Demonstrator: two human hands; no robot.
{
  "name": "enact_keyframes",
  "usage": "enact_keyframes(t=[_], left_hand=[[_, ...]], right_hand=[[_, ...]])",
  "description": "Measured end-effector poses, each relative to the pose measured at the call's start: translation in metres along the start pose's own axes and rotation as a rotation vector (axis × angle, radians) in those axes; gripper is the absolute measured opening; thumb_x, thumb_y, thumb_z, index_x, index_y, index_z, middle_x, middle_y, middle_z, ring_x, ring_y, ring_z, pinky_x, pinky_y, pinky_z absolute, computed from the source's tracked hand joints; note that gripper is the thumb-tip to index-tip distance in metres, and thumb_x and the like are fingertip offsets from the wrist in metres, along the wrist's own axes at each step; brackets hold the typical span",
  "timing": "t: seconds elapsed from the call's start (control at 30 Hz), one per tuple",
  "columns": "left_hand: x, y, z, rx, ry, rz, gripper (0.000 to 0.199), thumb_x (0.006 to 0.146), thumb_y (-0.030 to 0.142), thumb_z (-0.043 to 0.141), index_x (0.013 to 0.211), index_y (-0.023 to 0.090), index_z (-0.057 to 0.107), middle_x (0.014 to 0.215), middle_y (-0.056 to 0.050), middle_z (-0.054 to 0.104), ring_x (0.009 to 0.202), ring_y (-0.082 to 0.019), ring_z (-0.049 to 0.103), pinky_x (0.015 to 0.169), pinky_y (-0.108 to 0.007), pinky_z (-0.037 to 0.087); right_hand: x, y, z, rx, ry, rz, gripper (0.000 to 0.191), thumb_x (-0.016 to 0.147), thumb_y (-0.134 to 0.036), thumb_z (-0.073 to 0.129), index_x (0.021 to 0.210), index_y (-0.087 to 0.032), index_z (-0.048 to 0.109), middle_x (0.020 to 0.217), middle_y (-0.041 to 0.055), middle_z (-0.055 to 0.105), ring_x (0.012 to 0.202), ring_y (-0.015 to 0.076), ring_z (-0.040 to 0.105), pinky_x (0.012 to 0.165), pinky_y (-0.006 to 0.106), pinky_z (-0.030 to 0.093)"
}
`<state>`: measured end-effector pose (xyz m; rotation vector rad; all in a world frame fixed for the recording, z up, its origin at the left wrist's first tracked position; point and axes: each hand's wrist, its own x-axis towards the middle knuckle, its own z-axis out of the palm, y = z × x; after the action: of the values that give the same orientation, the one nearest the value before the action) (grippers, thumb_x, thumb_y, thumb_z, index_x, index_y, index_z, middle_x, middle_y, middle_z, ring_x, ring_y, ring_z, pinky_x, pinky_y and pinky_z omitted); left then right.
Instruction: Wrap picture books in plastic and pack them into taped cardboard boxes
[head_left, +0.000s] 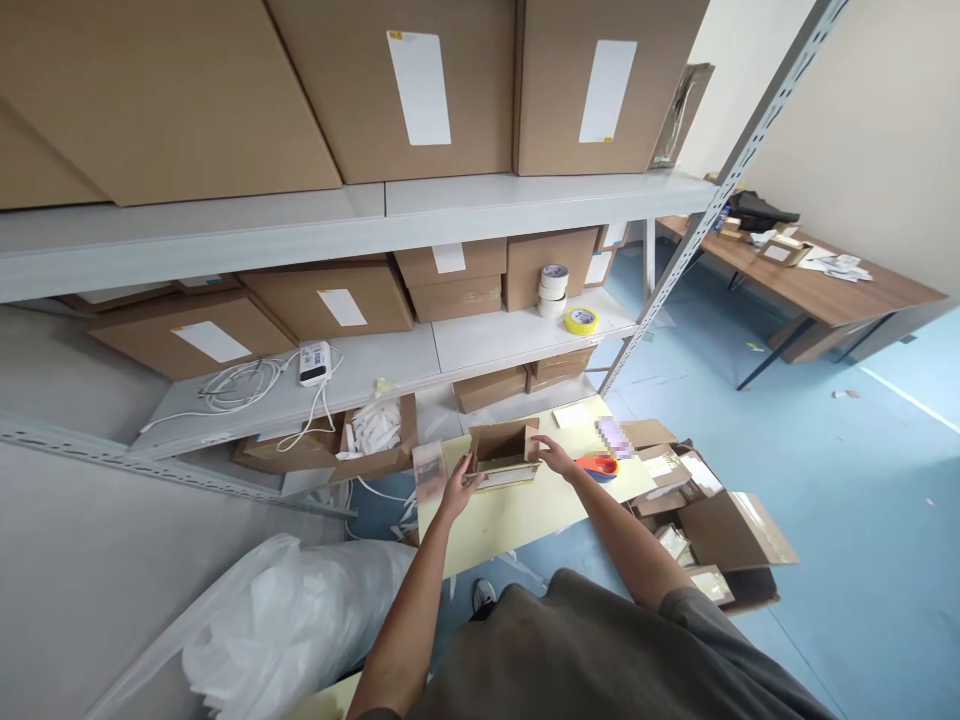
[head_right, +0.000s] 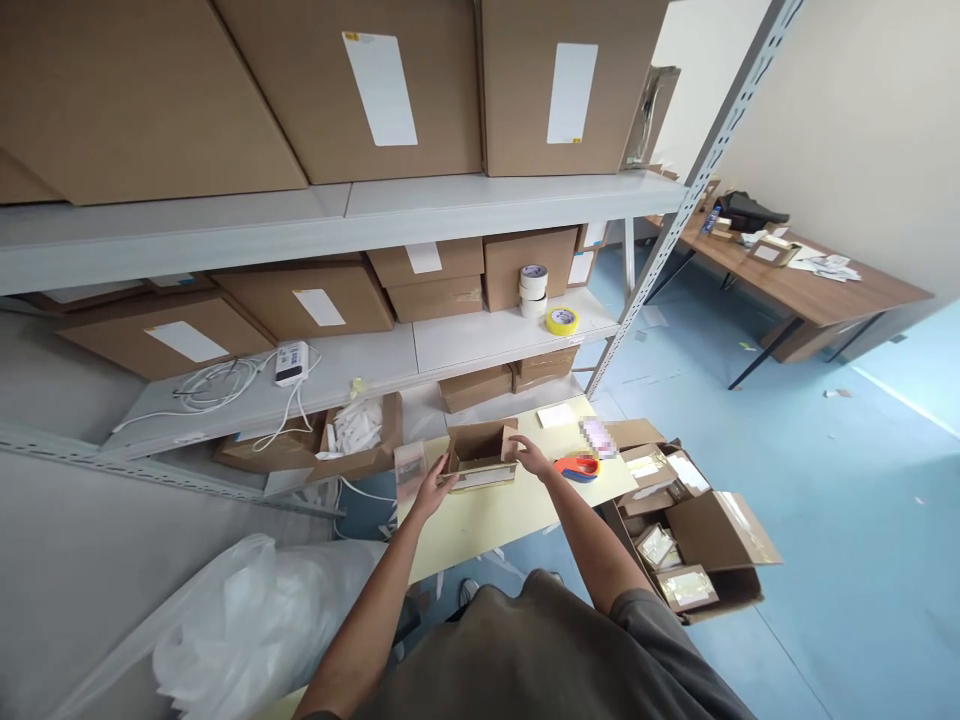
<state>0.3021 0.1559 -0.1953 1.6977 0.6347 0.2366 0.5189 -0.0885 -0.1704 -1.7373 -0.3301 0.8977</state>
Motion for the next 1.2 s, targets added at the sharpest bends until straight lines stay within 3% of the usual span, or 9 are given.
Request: enact_keyframes(t=[0.1,0.23,0.4,0.57,0.7,0.8,0.9,1.03,1.2], left_hand=[[0.003,0.0,-0.001,0.03,-0.014,0.006,0.087,0.08,0.06,0.081,0.154,0.024,0.053,0.172,-0.014,0.032,0.16,-0.033,0.027,0.126,-0.044,0.034],[0.006,0.004,0.005,0.036,0.002,0.028,0.086,0.081,0.059,0.08,0.155,0.026,0.051,0.167,-0.012,0.043,0.158,-0.03,0.033,0.129,-0.044,0.027],[0.01,0.011,0.01,0.03,0.016,-0.015,0.084,0.084,0.059,0.077,0.156,0.027,0.049,0.16,-0.012,0.053,0.154,-0.029,0.041,0.127,-0.045,0.03],[0.013,0.012,0.006,0.079,-0.013,-0.064,0.074,0.08,0.062,0.079,0.142,0.025,0.062,0.161,-0.015,0.051,0.154,-0.034,0.04,0.125,-0.046,0.032],[0.011,0.011,0.007,0.149,0.006,-0.063,0.054,0.085,0.061,0.075,0.123,0.023,0.073,0.149,-0.015,0.061,0.146,-0.033,0.051,0.121,-0.043,0.037],[0.007,0.013,0.017,0.237,0.076,-0.065,0.061,0.089,0.056,0.07,0.14,0.022,0.064,0.143,-0.016,0.064,0.135,-0.032,0.06,0.114,-0.04,0.045],[0.003,0.018,0.031,0.334,0.191,-0.131,0.082,0.091,0.054,0.069,0.161,0.023,0.041,0.145,-0.017,0.062,0.132,-0.034,0.061,0.106,-0.039,0.05],[0.012,0.031,0.032,0.43,0.23,-0.127,0.102,0.09,0.052,0.07,0.171,0.024,0.014,0.163,-0.021,0.044,0.136,-0.038,0.059,0.101,-0.041,0.052],[0.043,0.052,0.008,0.492,0.055,0.039,0.111,0.068,0.047,0.093,0.163,0.033,0.037,0.177,-0.014,0.014,0.146,-0.044,0.048,0.108,-0.042,0.049]], right_hand=[[-0.001,-0.003,-0.003,-0.034,-0.007,-0.019,0.051,0.079,-0.039,0.074,0.13,-0.03,0.072,0.117,0.0053,0.076,0.116,0.0276,0.068,0.103,0.043,0.051],[-0.005,-0.004,-0.002,-0.02,0.048,-0.065,0.044,0.086,-0.053,0.07,0.122,-0.031,0.078,0.151,0.0063,0.06,0.143,0.0303,0.05,0.121,0.046,0.037],[-0.016,-0.003,0.0,0.062,-0.071,0.095,0.065,0.086,-0.072,0.066,0.138,-0.034,0.071,0.173,0.005,0.032,0.156,0.0344,0.034,0.121,0.055,0.036],[-0.02,0.01,0.002,0.066,-0.073,-0.015,0.085,0.055,-0.049,0.097,0.134,-0.029,0.073,0.167,0.0116,0.042,0.149,0.0374,0.043,0.121,0.053,0.037],[-0.021,0.032,0.011,0.132,0.034,-0.065,0.075,0.063,-0.055,0.09,0.13,-0.028,0.073,0.154,0.0122,0.057,0.13,0.0351,0.061,0.109,0.051,0.05],[-0.02,0.048,0.022,0.137,0.145,-0.099,0.072,0.072,-0.061,0.081,0.132,-0.026,0.068,0.137,0.0133,0.067,0.119,0.0333,0.068,0.101,0.049,0.055],[-0.016,0.058,0.033,0.073,0.306,-0.1,0.077,0.074,-0.061,0.075,0.141,-0.026,0.058,0.141,0.0147,0.063,0.113,0.0316,0.069,0.095,0.047,0.058],[-0.008,0.056,0.036,-0.041,0.366,-0.053,0.091,0.079,-0.052,0.07,0.16,-0.027,0.037,0.144,0.0161,0.06,0.113,0.0296,0.069,0.097,0.047,0.056],[-0.004,0.031,0.021,-0.22,0.323,-0.021,0.108,0.075,-0.036,0.078,0.168,-0.032,0.023,0.154,0.0154,0.054,0.108,0.0296,0.071,0.105,0.049,0.05]])
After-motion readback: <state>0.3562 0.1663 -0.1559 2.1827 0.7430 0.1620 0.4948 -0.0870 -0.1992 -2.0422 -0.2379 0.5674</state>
